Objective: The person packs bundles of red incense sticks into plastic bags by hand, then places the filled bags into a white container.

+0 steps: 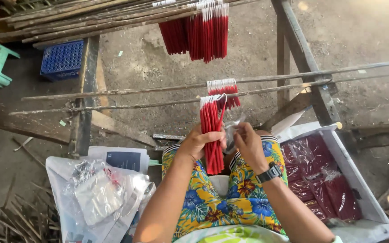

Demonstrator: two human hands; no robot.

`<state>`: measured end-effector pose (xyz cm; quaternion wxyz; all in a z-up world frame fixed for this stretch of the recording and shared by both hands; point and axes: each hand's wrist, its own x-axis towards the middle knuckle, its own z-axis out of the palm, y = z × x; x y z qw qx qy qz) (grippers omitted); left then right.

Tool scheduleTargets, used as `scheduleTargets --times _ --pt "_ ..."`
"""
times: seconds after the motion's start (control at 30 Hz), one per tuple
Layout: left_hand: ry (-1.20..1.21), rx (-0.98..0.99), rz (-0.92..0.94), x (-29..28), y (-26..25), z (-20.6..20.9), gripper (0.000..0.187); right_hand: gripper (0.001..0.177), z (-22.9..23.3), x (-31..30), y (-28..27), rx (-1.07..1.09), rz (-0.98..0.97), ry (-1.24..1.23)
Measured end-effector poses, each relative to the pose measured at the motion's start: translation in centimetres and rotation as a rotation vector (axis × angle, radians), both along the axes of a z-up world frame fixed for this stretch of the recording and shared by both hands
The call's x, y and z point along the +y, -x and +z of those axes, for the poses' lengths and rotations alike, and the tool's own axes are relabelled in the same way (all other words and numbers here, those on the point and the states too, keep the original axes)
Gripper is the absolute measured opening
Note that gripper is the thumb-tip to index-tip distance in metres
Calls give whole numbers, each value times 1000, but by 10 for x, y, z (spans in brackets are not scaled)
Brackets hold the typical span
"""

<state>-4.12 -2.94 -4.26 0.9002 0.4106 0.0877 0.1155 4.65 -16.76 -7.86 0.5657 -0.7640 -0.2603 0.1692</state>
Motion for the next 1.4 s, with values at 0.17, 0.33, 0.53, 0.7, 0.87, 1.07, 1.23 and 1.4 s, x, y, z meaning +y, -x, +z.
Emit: scheduleTargets --times 0.17,0.33,0.53,0.7,0.87,1.07,1.23,1.4 --pt "68 -77 119 -10 -14 0 31 20 -24 2 9 56 108 -63" --pt "-2 -148 203 -7 -18 8 32 17 -8 2 25 148 135 -96" --pt "-143 -137 260 -1 -20 -12 33 21 7 -1 37 227 85 -99" --pt "-275 -62 327 -4 -22 -31 28 23 11 -2 37 313 21 -97" --pt "-350 -43 384 -10 -23 -26 26 22 23 -1 40 341 -11 -87" --pt "-531 38 364 -8 -14 -40 30 13 14 11 26 445 12 -237" --pt "-435 94 316 -4 9 -55 40 9 -1 15 9 473 52 -324" --pt "-259 210 290 -2 11 -86 21 8 -11 20 5 539 115 -284"
